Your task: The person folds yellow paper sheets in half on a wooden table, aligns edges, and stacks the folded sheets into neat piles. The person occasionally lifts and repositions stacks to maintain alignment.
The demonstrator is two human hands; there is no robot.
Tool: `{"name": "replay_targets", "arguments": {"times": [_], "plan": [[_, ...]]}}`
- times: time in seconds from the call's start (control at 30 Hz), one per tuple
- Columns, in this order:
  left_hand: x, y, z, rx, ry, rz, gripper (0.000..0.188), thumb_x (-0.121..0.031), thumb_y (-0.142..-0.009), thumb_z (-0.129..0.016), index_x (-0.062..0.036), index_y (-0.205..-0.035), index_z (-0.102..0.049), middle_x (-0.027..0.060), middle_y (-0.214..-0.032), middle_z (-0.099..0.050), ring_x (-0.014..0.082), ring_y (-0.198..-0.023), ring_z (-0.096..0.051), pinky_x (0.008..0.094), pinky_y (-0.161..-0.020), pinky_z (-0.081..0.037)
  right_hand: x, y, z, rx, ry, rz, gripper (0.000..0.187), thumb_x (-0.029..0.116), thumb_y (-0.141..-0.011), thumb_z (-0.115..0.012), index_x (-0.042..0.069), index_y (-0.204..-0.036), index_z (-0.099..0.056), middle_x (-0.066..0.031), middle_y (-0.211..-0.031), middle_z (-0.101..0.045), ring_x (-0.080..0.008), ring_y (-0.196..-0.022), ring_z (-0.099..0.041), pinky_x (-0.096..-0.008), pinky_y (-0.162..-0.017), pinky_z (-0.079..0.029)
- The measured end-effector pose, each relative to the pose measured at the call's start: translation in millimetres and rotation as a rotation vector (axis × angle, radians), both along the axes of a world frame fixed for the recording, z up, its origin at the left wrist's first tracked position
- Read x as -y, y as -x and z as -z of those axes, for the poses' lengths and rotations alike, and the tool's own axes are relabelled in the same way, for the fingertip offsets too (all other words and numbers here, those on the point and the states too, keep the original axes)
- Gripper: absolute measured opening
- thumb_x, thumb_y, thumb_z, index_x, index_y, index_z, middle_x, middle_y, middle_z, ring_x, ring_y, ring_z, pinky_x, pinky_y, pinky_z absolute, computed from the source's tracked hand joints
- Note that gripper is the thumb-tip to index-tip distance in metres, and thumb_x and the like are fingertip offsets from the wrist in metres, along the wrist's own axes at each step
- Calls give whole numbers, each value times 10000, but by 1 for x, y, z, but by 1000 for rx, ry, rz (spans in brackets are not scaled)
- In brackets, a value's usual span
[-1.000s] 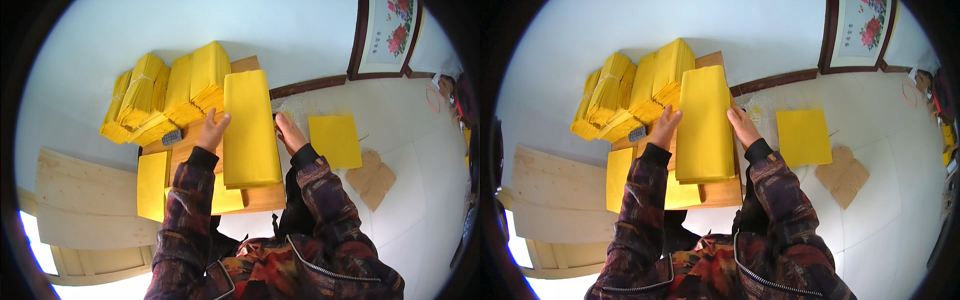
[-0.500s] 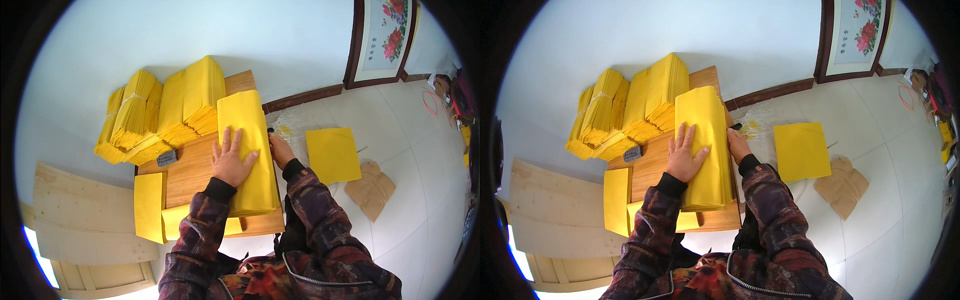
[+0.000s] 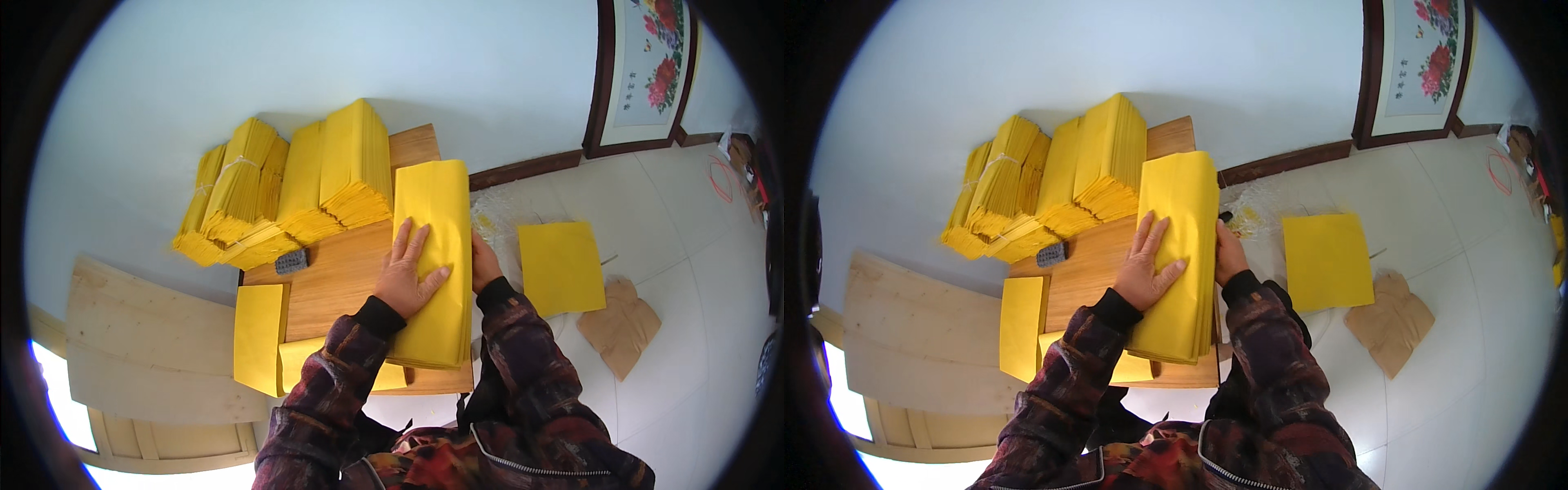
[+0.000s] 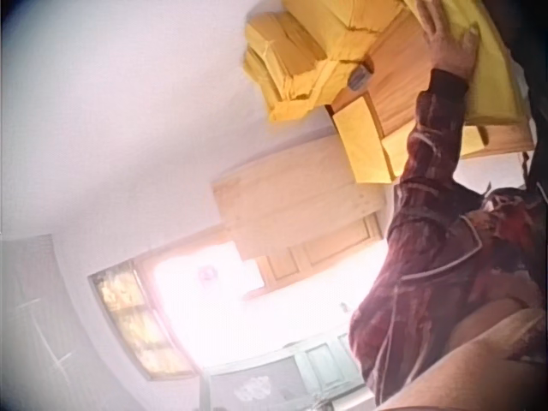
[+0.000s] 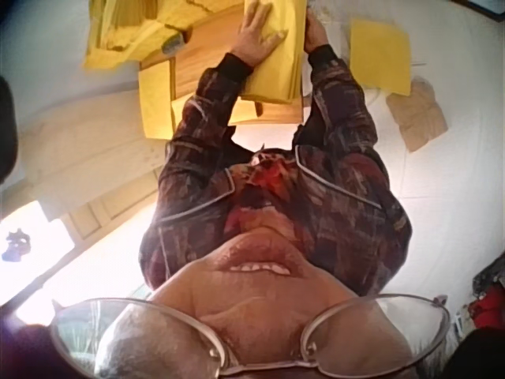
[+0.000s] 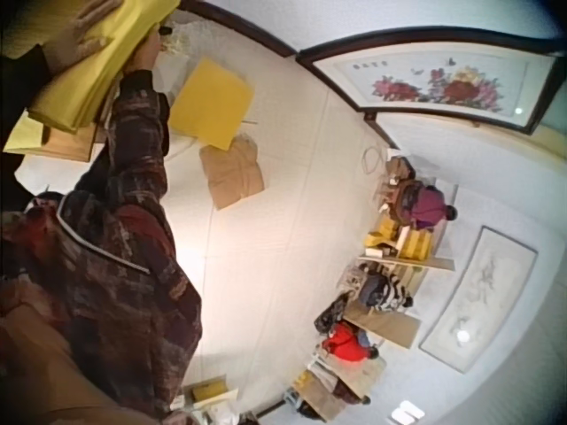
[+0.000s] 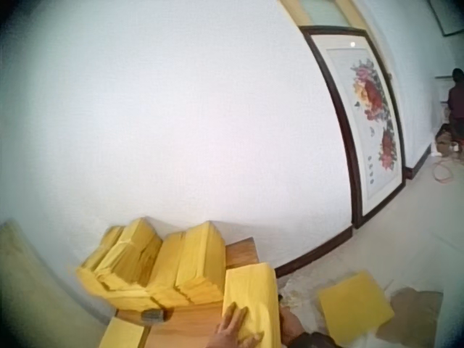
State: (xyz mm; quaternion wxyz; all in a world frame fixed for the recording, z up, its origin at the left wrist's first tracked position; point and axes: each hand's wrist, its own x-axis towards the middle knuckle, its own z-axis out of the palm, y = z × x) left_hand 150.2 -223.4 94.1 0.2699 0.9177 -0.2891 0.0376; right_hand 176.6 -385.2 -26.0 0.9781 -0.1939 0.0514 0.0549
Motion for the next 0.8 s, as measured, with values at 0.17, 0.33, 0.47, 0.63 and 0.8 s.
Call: {"name": "replay_targets", "arguments": {"times": [0.17, 0.33, 0.47, 0.63, 0.8], "plan": [[-11, -7, -4, -84, 145, 160, 812, -377, -839, -669, -44, -1458, -263, 257, -1515, -132, 413, -1396, -198, 431, -1115, -251, 15, 22, -5, -78, 6, 99, 454, 353, -1021, -323, 37, -1320, -454, -101, -1268, -552, -234, -1144, -525, -368, -1010, -393], [-21, -8, -14, -142, 110, 230, 862, -477, -856, -622, -22, -1467, -218, 260, -1518, -114, 414, -1398, -182, 437, -1122, -225, 18, 17, 14, -139, -102, 141, 400, 313, -1006, -393, 27, -1267, -491, -99, -1219, -572, -226, -1106, -546, -369, -944, -446], [-19, -2, -18, -124, 82, 211, 874, -507, -853, -611, -20, -1466, -222, 262, -1519, -113, 424, -1394, -185, 449, -1118, -226, 13, 9, 15, -123, -6, 22, 354, 250, -995, -435, 22, -1258, -499, -86, -1198, -588, -203, -1042, -584, -339, -864, -500], [-23, 11, -20, -71, 106, 199, 875, -510, -847, -613, -21, -1463, -231, 271, -1513, -132, 435, -1387, -194, 463, -1115, -223, 16, 18, -6, 60, 68, -29, 401, 285, -992, -445, 8, -1279, -482, -105, -1226, -581, -222, -1073, -577, -349, -923, -482], [-35, 20, -27, 60, -44, 187, 885, -503, -880, -563, 18, -1471, -160, 270, -1521, -122, 396, -1415, -159, 438, -1132, -177, 7, 32, -36, 3, 13, -87, 421, 333, -999, -416, 18, -1271, -484, -103, -1227, -576, -219, -1092, -569, -347, -927, -478]]}}
